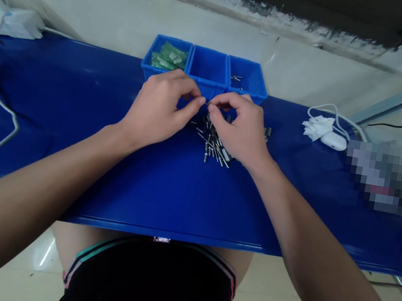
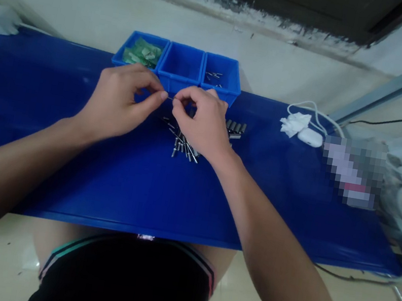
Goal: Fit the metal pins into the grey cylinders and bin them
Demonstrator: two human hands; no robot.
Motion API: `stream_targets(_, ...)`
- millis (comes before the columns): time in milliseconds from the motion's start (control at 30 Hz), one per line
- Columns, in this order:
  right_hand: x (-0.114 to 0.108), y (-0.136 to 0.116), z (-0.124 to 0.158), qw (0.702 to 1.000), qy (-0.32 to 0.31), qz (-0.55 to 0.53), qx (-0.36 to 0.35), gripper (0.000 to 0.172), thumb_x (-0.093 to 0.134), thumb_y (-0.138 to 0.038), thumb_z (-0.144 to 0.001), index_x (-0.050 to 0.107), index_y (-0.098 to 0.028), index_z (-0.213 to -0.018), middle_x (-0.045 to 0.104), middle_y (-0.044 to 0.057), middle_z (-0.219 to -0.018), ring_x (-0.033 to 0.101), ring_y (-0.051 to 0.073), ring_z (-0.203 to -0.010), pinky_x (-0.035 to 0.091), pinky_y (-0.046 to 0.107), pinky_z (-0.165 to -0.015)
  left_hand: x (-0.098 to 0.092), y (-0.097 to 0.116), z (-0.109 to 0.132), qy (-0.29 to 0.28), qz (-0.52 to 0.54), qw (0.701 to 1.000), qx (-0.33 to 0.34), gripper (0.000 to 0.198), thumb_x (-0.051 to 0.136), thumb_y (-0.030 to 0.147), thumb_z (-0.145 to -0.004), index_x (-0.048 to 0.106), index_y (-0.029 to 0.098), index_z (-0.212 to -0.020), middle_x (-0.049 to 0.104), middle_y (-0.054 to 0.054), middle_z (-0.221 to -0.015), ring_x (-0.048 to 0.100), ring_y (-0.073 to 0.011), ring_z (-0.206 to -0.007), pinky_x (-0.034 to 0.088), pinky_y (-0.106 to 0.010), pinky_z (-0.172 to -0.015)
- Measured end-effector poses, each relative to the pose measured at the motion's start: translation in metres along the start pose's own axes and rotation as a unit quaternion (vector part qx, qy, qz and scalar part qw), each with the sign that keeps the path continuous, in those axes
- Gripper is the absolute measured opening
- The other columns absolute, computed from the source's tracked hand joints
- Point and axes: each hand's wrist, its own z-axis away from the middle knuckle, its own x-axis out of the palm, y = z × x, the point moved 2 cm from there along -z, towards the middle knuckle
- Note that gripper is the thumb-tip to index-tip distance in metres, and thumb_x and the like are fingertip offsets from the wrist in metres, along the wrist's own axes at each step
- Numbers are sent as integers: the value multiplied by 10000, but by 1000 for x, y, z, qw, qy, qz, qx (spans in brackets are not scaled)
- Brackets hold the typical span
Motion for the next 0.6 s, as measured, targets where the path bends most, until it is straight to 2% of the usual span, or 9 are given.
stream_targets(133,-1,-1,0,1000,3,-9,-10,174,555,-322,-1004,720,-271,-1031,726,53,-1039,629,274,-1030,463,469,-963,0,1,1,5,-20,1000,6,315,464,434,-1092,711,241,-1061,737,-77,-1150,686,-265,-1079,578,-442,-933)
stream_targets(267,-5,-8,1,999,7,-12,-35,236,561,-305,-1010,706,-296,-1197,705,82,-1246,634,304,-1123,471,517,-1015,-1,5,1,4,-38,999,11,334,424,435,-1102,702,255,-1060,729,-80,-1177,687,-267,-1100,576,-447,-945)
stream_targets(400,-6,-12,2,999,-18,-13,-38,287,550,-309,-1018,692,-322,-1268,718,79,-1236,643,313,-1109,504,548,-1004,-1,9,0,-3,-47,999,11,361,380,428,-1112,695,255,-1075,729,-83,-1170,686,-267,-1109,577,-446,-937)
stream_targets(600,-6,-11,2,998,-31,-44,-42,326,579,-319,-990,683,-315,-1299,717,88,-1220,663,294,-1060,548,504,-945,-1,9,0,4,-31,999,12,405,369,475,-1115,705,250,-1086,742,-80,-1135,689,-263,-1081,569,-432,-938)
